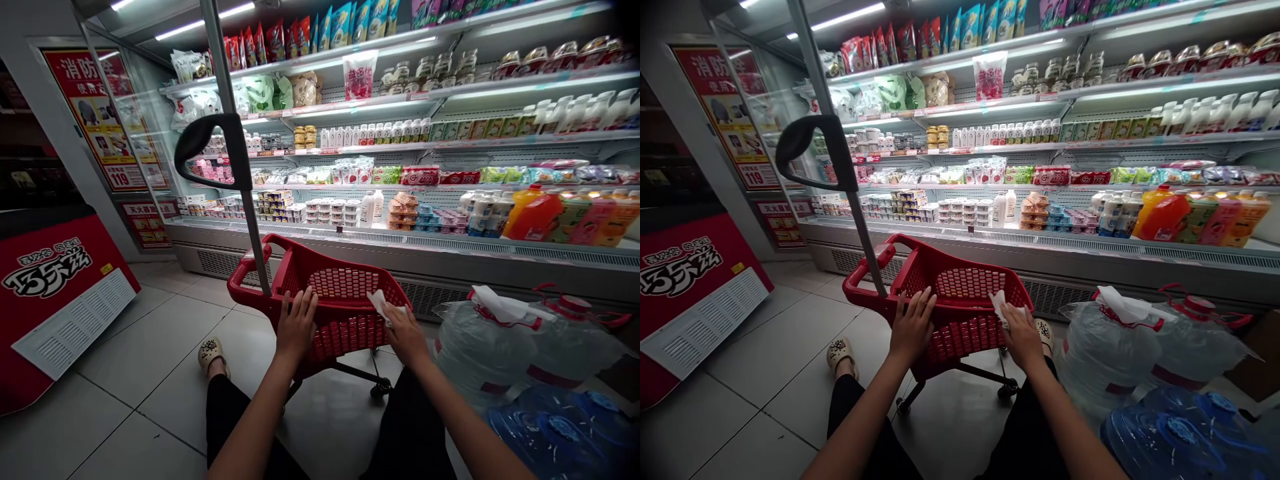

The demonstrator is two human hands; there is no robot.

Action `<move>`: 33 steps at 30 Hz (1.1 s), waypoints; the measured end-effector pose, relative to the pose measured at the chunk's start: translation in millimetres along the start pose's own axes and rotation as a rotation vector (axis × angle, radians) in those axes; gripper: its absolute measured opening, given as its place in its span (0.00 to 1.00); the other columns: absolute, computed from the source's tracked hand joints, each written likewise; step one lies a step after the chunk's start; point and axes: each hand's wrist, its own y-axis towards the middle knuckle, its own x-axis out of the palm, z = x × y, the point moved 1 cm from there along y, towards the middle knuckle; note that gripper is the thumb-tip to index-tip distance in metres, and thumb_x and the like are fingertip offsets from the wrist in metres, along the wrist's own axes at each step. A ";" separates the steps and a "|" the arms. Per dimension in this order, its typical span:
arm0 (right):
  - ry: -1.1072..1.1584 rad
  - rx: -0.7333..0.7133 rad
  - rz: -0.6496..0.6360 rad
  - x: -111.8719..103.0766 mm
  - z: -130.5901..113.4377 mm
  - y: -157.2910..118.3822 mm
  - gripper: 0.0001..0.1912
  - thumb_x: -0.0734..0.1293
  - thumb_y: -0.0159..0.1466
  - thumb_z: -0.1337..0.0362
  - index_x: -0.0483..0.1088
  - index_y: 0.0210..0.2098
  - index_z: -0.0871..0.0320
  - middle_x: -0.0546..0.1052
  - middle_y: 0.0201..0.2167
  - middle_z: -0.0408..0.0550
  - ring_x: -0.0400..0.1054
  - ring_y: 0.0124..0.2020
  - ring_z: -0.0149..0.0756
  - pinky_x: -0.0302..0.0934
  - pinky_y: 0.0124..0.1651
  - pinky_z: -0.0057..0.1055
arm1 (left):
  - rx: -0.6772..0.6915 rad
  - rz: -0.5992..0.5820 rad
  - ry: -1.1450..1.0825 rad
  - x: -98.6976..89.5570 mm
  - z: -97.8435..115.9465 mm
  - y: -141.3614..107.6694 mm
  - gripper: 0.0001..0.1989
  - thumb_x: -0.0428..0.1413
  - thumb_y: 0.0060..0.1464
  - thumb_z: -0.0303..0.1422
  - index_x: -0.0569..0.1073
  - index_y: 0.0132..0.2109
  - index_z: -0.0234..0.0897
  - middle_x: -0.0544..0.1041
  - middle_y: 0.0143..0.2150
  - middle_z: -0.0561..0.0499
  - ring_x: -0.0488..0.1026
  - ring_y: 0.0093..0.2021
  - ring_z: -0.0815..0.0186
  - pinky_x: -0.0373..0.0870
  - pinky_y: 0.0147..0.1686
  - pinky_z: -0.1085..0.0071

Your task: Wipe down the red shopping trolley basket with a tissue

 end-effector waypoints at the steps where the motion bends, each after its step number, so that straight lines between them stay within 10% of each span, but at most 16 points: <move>1: -0.009 0.039 0.003 0.3 10.5 -1.7 0.30 0.54 0.73 0.62 0.59 0.73 0.57 0.71 0.67 0.54 0.62 0.70 0.42 0.42 0.76 0.54 | -0.004 0.003 -0.008 0.4 0.8 -0.1 0.32 0.52 0.60 0.28 0.66 0.71 0.38 0.59 0.76 0.46 0.59 0.74 0.51 0.34 0.77 0.44; 5: -0.013 0.166 0.052 4.4 8.5 0.9 0.30 0.52 0.73 0.62 0.64 0.70 0.63 0.73 0.65 0.59 0.63 0.68 0.46 0.45 0.75 0.55 | -0.032 0.021 -0.039 3.3 5.9 1.3 0.28 0.54 0.59 0.31 0.70 0.66 0.36 0.58 0.76 0.43 0.58 0.74 0.49 0.33 0.77 0.42; 15: 0.222 -0.173 0.027 13.1 -160.3 42.0 0.33 0.57 0.70 0.67 0.56 0.74 0.58 0.66 0.71 0.52 0.57 0.73 0.43 0.46 0.76 0.52 | -0.067 0.021 -0.037 7.0 3.4 6.7 0.25 0.53 0.60 0.31 0.72 0.64 0.36 0.61 0.75 0.43 0.58 0.74 0.53 0.34 0.77 0.46; 25: 0.142 -0.052 -0.014 -3.1 -42.1 15.2 0.27 0.53 0.74 0.62 0.66 0.69 0.60 0.76 0.63 0.52 0.67 0.66 0.43 0.49 0.75 0.52 | -0.082 0.005 -0.052 3.0 -38.5 9.6 0.24 0.47 0.70 0.43 0.72 0.65 0.38 0.53 0.78 0.46 0.53 0.77 0.55 0.33 0.77 0.48; 33: 0.113 -0.008 -0.014 -3.1 -82.5 -14.3 0.29 0.55 0.73 0.62 0.62 0.72 0.59 0.74 0.65 0.53 0.67 0.66 0.49 0.63 0.67 0.50 | -0.407 -0.010 -0.099 31.0 -21.8 8.2 0.40 0.47 0.68 0.54 0.58 0.74 0.27 0.39 0.80 0.31 0.35 0.79 0.41 0.40 0.73 0.38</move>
